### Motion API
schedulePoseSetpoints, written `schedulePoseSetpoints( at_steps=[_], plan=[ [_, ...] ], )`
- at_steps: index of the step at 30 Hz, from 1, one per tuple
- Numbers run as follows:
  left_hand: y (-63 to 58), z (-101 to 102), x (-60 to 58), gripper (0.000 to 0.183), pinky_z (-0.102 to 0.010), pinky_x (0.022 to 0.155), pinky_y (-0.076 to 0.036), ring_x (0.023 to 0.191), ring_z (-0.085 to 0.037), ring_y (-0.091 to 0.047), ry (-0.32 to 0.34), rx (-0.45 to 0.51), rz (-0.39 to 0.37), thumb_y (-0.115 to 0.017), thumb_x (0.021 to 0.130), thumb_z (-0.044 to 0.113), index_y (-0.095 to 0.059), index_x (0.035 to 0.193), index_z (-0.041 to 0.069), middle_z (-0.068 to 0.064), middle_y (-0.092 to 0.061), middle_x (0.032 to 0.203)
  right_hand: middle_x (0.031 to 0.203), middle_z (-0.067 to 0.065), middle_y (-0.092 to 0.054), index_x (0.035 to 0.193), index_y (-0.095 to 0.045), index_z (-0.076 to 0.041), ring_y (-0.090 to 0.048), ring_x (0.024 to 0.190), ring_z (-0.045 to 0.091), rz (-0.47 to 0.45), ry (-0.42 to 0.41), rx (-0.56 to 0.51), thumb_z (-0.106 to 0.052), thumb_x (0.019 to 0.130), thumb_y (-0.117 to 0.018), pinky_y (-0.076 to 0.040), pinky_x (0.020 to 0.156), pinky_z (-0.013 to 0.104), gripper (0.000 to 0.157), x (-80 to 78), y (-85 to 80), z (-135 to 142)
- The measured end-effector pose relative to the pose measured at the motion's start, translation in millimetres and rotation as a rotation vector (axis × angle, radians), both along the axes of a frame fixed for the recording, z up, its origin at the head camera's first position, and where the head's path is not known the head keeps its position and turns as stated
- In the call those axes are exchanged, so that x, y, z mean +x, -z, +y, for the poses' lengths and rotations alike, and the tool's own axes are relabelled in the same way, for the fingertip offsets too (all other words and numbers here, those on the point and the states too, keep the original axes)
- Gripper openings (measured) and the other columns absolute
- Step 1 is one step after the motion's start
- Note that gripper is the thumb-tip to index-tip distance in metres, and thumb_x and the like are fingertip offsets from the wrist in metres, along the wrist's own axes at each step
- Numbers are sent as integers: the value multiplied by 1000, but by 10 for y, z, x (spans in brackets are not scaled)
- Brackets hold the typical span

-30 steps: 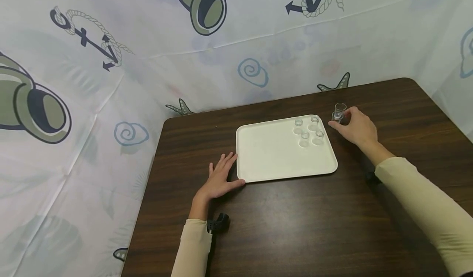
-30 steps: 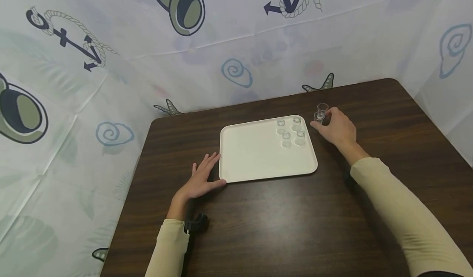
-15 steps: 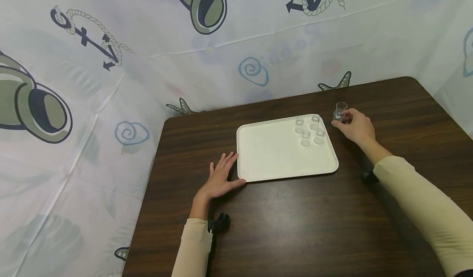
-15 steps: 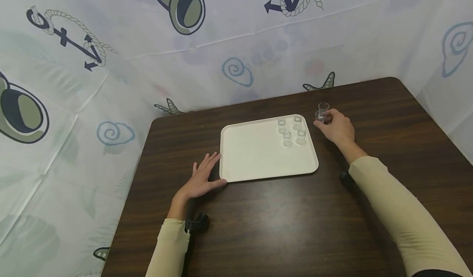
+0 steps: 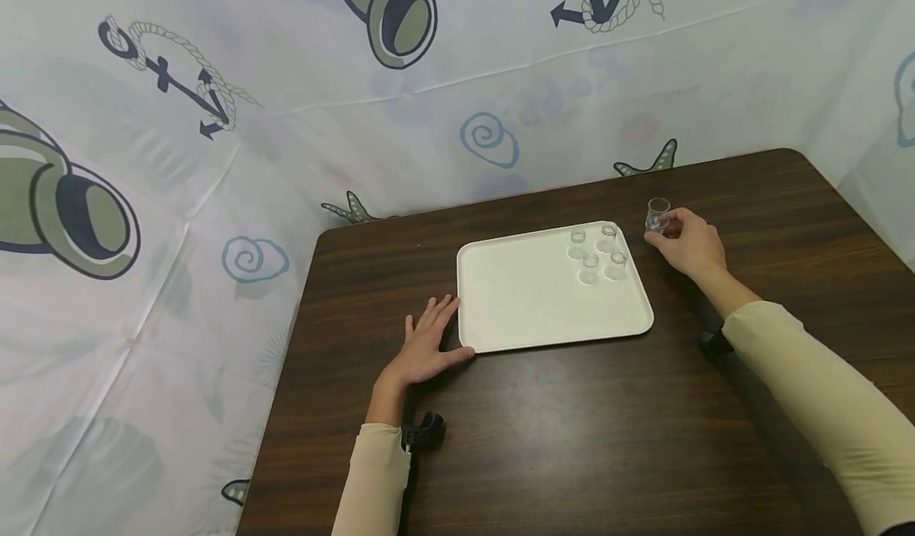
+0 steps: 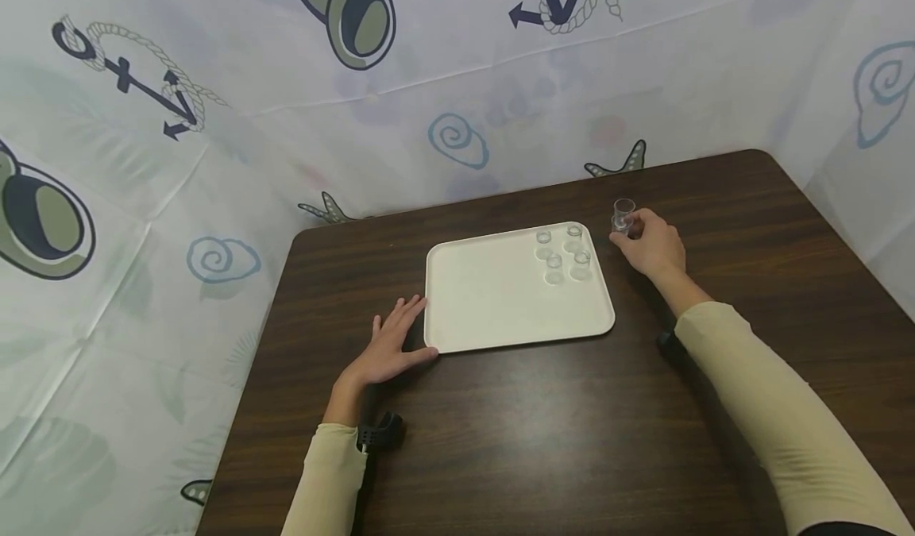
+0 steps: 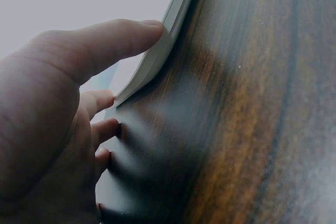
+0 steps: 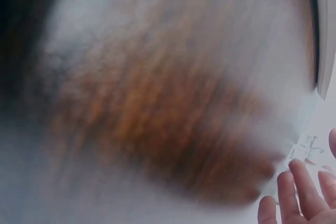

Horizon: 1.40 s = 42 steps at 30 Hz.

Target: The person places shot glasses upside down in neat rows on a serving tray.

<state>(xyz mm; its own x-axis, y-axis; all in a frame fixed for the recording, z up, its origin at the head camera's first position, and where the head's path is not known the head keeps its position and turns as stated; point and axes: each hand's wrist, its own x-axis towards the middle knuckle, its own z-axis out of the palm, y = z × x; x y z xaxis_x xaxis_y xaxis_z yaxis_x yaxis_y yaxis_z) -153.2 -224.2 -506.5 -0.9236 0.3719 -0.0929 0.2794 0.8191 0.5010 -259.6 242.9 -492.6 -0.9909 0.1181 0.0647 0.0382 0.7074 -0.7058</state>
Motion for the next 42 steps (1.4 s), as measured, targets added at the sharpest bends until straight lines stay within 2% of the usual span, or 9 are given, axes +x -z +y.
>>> schedulePoseSetpoints(
  at_steps=[12, 16, 22, 30, 36, 42],
  plan=[
    [8, -1, 7, 92, -67, 109, 5, 150, -29, -2, 0, 9, 3, -65, 87, 58, -17, 159, 26, -6, -16, 163, 108, 19, -67, 123, -58, -6, -61, 96, 37, 180, 97, -7, -41, 93, -63, -40, 80, 53, 46, 64, -95, -119],
    [8, -3, 13, 92, -68, 109, 4, 150, -29, -2, -2, -3, 2, -64, 87, 60, -18, 159, 26, -5, -16, 163, 112, 17, -65, 123, -58, -7, -62, 97, 36, 240, 89, -33, -38, 93, -62, -40, 81, 52, 43, 47, -182, -219],
    [-9, -3, 17, 93, -68, 109, 5, 150, -30, -2, -3, -4, -2, -63, 86, 62, -17, 159, 25, -3, -15, 163, 118, 18, -55, 129, -56, -5, -62, 100, 36, 259, 3, -49, -27, 95, -64, -42, 78, 55, 41, 42, -377, -427],
    [-7, -4, 10, 93, -68, 109, 5, 150, -31, -2, 3, 2, 5, -63, 87, 61, -17, 159, 26, -5, -15, 163, 125, 14, -49, 130, -58, -8, -58, 99, 31, 276, -159, -24, -19, 96, -64, -41, 70, 46, 37, 74, -508, -719],
    [5, -6, 7, 93, -68, 108, 6, 150, -31, -2, 7, 7, 9, -63, 87, 61, -17, 159, 25, -6, -15, 163, 126, 13, -48, 130, -60, -9, -54, 96, 29, 279, -302, 49, -18, 95, -66, -44, 71, 44, 37, 99, -522, -918],
    [5, -6, 6, 93, -68, 108, 5, 150, -31, -2, 4, 9, 7, -63, 87, 61, -17, 159, 25, -5, -15, 163, 123, 12, -51, 128, -62, -9, -50, 110, 31, 249, -427, 199, -17, 94, -66, -48, 77, 48, 35, 112, -517, -1115]
  ],
)
